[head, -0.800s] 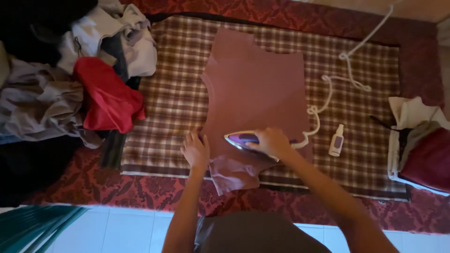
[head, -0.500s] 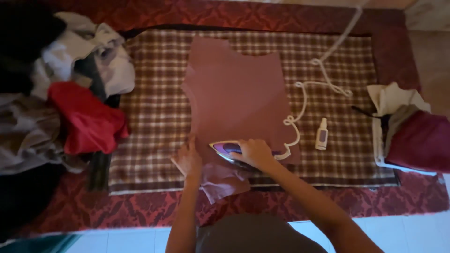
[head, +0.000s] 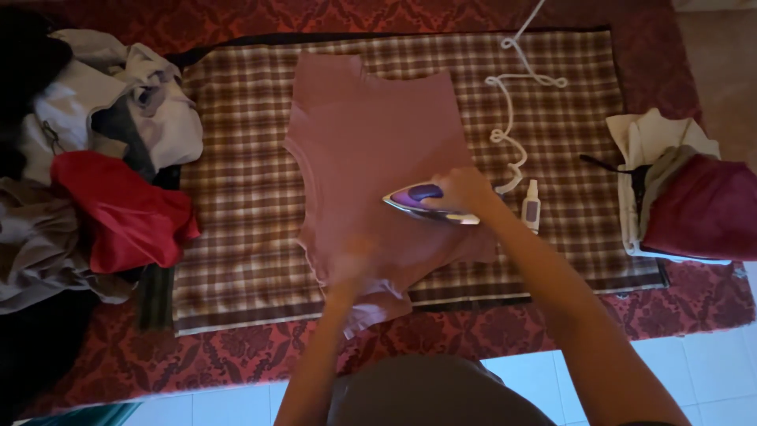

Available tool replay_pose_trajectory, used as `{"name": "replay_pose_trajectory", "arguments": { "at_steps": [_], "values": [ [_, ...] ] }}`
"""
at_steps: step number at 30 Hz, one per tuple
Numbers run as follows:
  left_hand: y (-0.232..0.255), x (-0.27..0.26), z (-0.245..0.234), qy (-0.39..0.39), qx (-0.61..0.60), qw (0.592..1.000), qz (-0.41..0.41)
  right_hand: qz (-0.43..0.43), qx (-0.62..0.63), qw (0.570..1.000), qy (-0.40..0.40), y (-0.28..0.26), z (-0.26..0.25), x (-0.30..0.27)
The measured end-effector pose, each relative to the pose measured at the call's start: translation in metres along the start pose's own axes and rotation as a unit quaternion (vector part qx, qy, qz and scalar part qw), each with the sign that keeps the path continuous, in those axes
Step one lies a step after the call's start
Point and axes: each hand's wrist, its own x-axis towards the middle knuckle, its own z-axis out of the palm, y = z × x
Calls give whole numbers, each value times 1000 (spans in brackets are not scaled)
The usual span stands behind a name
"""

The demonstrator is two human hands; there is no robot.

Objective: Ironing and folding a t-shirt on a padded surface.

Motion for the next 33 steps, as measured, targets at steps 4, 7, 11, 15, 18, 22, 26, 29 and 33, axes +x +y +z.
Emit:
{"name": "replay_pose_trajectory", "arguments": {
  "at_steps": [4, 7, 11, 15, 18, 22, 26, 29, 33],
  "values": [
    [45, 8, -13, -130, -195, 951, 203, -41, 53, 997, 47, 2, -4, -11],
    [42, 13, -25, -242, -174, 935, 190, 30, -5, 998, -49, 2, -7, -22],
    [21, 18, -50, -249, -139, 956, 68, 18, -18, 993, -118, 10, -1, -40],
    [-2, 9, -47, -191, -71, 978, -42, -9, 1, 986, -167, 8, 9, -59],
    [-14, -1, -23, -130, -31, 991, 0, -58, -64, 967, -240, -13, -4, -72],
    [-15, -1, -21, -122, -106, 986, -34, -124, -25, 973, -192, -17, 8, -89],
    [-13, 3, -27, -135, 5, 990, -39, -55, -19, 993, -104, -11, 15, -88],
    [-14, -1, -28, -133, 4, 990, -35, -85, 17, 991, -98, -22, 13, -96],
    [-15, 1, -25, -120, 5, 992, -38, -76, -22, 987, -138, -21, 30, -107]
  ]
}}
